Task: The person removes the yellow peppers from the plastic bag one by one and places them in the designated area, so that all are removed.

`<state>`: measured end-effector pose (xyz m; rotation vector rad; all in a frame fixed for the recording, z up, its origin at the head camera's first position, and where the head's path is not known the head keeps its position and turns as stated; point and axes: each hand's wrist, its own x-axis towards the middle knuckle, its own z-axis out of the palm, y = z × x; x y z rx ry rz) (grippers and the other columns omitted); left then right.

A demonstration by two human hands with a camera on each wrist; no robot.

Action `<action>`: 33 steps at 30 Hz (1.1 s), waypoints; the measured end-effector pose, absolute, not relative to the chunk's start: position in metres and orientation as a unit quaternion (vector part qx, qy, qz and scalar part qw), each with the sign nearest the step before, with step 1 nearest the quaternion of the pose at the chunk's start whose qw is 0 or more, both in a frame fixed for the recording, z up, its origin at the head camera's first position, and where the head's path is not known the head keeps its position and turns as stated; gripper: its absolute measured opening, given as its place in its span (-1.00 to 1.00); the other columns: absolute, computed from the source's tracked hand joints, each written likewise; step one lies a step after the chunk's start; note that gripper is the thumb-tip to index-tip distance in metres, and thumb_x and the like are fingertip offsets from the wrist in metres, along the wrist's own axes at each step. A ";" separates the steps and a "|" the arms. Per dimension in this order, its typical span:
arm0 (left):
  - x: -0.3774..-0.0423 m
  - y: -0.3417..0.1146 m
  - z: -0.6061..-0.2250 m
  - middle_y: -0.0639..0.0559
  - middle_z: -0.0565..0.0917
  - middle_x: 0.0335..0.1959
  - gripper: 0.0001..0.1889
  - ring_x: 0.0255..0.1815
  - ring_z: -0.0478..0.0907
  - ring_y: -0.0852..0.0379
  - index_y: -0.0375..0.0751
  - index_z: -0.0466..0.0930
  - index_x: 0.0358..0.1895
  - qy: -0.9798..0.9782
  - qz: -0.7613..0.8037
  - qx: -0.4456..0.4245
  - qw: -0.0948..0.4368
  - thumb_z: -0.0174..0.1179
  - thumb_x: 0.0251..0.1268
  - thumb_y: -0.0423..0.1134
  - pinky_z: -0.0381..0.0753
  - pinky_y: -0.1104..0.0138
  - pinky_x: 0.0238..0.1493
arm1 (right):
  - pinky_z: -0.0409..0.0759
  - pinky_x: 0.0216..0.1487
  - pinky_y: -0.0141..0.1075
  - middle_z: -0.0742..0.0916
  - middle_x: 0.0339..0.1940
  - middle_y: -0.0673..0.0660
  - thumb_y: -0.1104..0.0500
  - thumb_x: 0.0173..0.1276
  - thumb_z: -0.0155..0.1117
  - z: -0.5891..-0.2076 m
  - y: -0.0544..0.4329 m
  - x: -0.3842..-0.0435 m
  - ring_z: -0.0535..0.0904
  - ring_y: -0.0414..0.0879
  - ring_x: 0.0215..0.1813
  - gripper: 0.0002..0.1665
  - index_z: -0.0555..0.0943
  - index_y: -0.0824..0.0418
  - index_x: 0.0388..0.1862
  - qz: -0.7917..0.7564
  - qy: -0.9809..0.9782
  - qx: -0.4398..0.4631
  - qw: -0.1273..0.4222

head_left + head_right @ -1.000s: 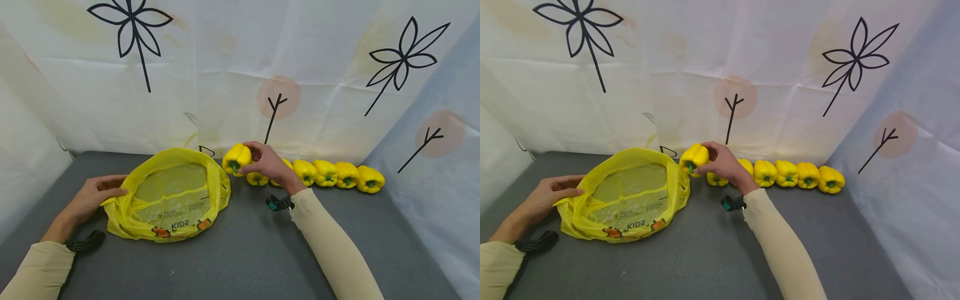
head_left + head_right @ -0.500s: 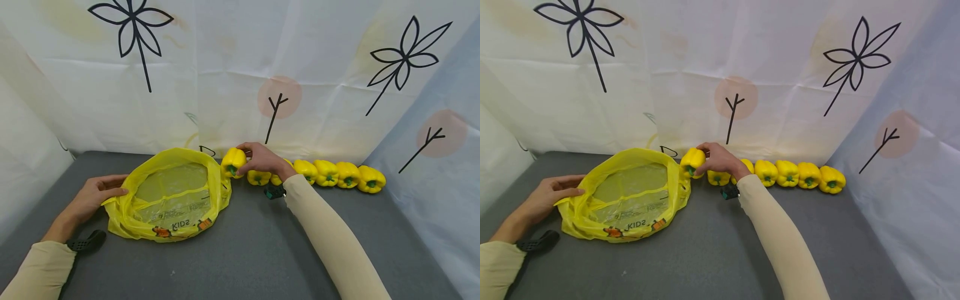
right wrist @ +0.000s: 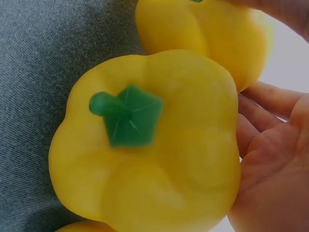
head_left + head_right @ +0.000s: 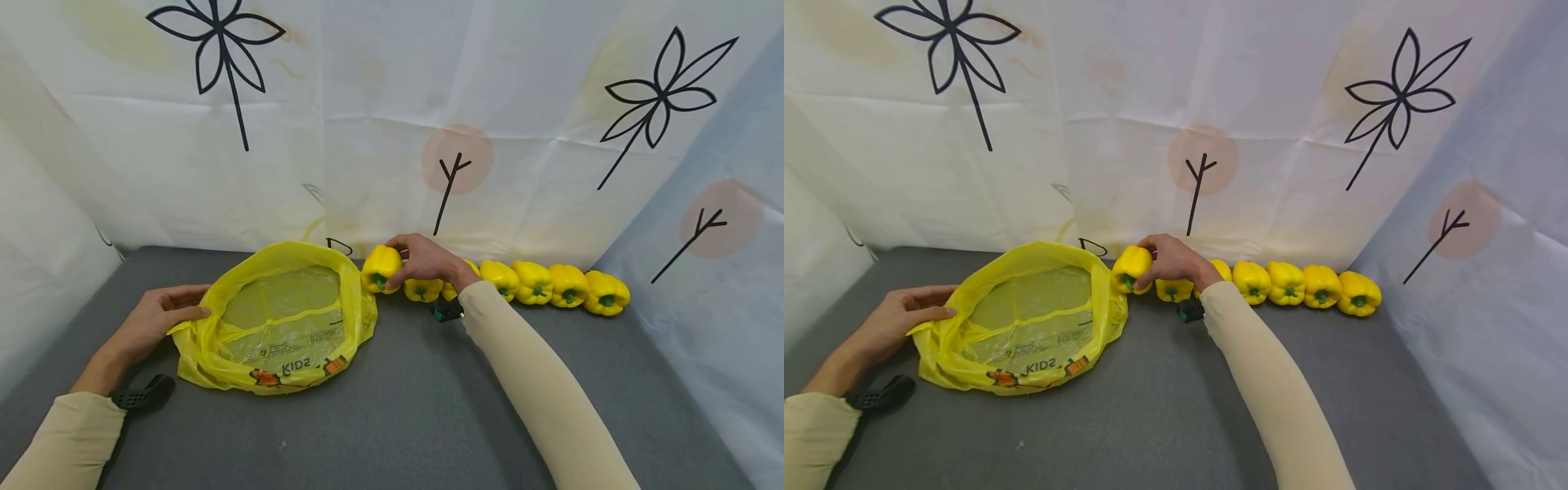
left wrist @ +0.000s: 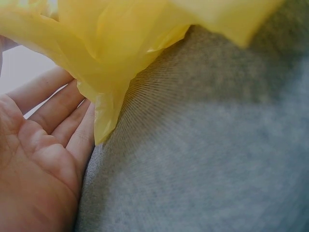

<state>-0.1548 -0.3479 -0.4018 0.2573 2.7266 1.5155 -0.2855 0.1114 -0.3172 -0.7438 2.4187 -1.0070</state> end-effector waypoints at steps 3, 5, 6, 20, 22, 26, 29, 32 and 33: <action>-0.155 -0.347 -0.402 0.58 0.51 0.01 -0.42 -0.01 0.48 0.56 -0.51 0.35 0.42 0.871 0.484 0.079 0.008 0.20 0.52 -0.19 0.52 0.59 -0.11 | 0.45 0.37 -0.10 0.50 0.42 0.21 0.22 0.11 0.62 -0.317 0.110 -0.286 0.39 0.14 0.45 -0.02 0.35 0.32 0.49 -0.354 0.871 -0.270 0.209; -0.155 -0.347 -0.401 0.57 0.50 0.01 -0.42 -0.01 0.48 0.56 -0.51 0.35 0.42 0.871 0.484 0.078 0.009 0.20 0.52 -0.19 0.52 0.59 -0.11 | 0.45 0.37 -0.10 0.50 0.41 0.21 0.21 0.11 0.62 -0.317 0.108 -0.287 0.39 0.14 0.45 -0.01 0.36 0.31 0.49 -0.349 0.872 -0.273 0.209; -0.155 -0.347 -0.401 0.57 0.50 0.01 -0.42 -0.01 0.48 0.56 -0.51 0.34 0.42 0.872 0.484 0.077 0.010 0.20 0.52 -0.18 0.52 0.59 -0.11 | 0.44 0.37 -0.10 0.51 0.41 0.20 0.20 0.11 0.62 -0.317 0.108 -0.287 0.40 0.14 0.44 -0.01 0.36 0.31 0.49 -0.346 0.873 -0.275 0.208; -0.156 -0.344 -0.401 0.55 0.53 0.01 -0.43 -0.01 0.51 0.54 -0.53 0.34 0.41 0.863 0.498 0.084 0.004 0.21 0.51 -0.23 0.54 0.58 -0.10 | 0.45 0.34 -0.13 0.57 0.36 0.17 0.13 0.12 0.64 -0.322 0.104 -0.287 0.46 0.07 0.37 -0.02 0.38 0.27 0.48 -0.296 0.886 -0.292 0.206; -0.156 -0.344 -0.401 0.55 0.53 0.01 -0.42 -0.01 0.51 0.52 -0.53 0.34 0.42 0.864 0.497 0.083 0.005 0.21 0.51 -0.22 0.54 0.58 -0.10 | 0.44 0.36 -0.11 0.55 0.38 0.17 0.12 0.12 0.64 -0.322 0.104 -0.286 0.45 0.06 0.39 0.00 0.36 0.26 0.49 -0.286 0.890 -0.288 0.207; -0.156 -0.345 -0.400 0.55 0.52 0.01 -0.41 -0.01 0.51 0.53 -0.52 0.34 0.42 0.865 0.496 0.078 0.007 0.21 0.51 -0.20 0.54 0.58 -0.10 | 0.42 0.38 -0.09 0.53 0.40 0.16 0.09 0.11 0.65 -0.321 0.104 -0.286 0.42 0.07 0.41 0.01 0.36 0.24 0.50 -0.272 0.896 -0.284 0.207; -0.155 -0.345 -0.401 0.56 0.52 0.01 -0.40 -0.01 0.50 0.54 -0.53 0.33 0.42 0.865 0.495 0.076 0.007 0.21 0.51 -0.20 0.53 0.58 -0.10 | 0.44 0.36 -0.08 0.53 0.39 0.16 0.08 0.11 0.65 -0.321 0.105 -0.286 0.42 0.08 0.40 -0.01 0.39 0.23 0.48 -0.263 0.897 -0.291 0.206; -0.155 -0.345 -0.401 0.56 0.52 0.01 -0.41 -0.01 0.50 0.55 -0.53 0.33 0.42 0.865 0.495 0.078 0.009 0.21 0.51 -0.20 0.54 0.57 -0.10 | 0.46 0.33 -0.08 0.54 0.39 0.17 0.09 0.11 0.64 -0.321 0.105 -0.286 0.43 0.08 0.39 -0.05 0.42 0.22 0.45 -0.258 0.895 -0.297 0.209; -0.155 -0.345 -0.401 0.56 0.52 0.01 -0.40 -0.01 0.50 0.56 -0.53 0.33 0.43 0.866 0.495 0.078 0.009 0.21 0.51 -0.20 0.54 0.58 -0.10 | 0.46 0.33 -0.09 0.53 0.39 0.17 0.10 0.11 0.64 -0.321 0.106 -0.286 0.43 0.08 0.38 -0.05 0.42 0.22 0.45 -0.256 0.895 -0.298 0.211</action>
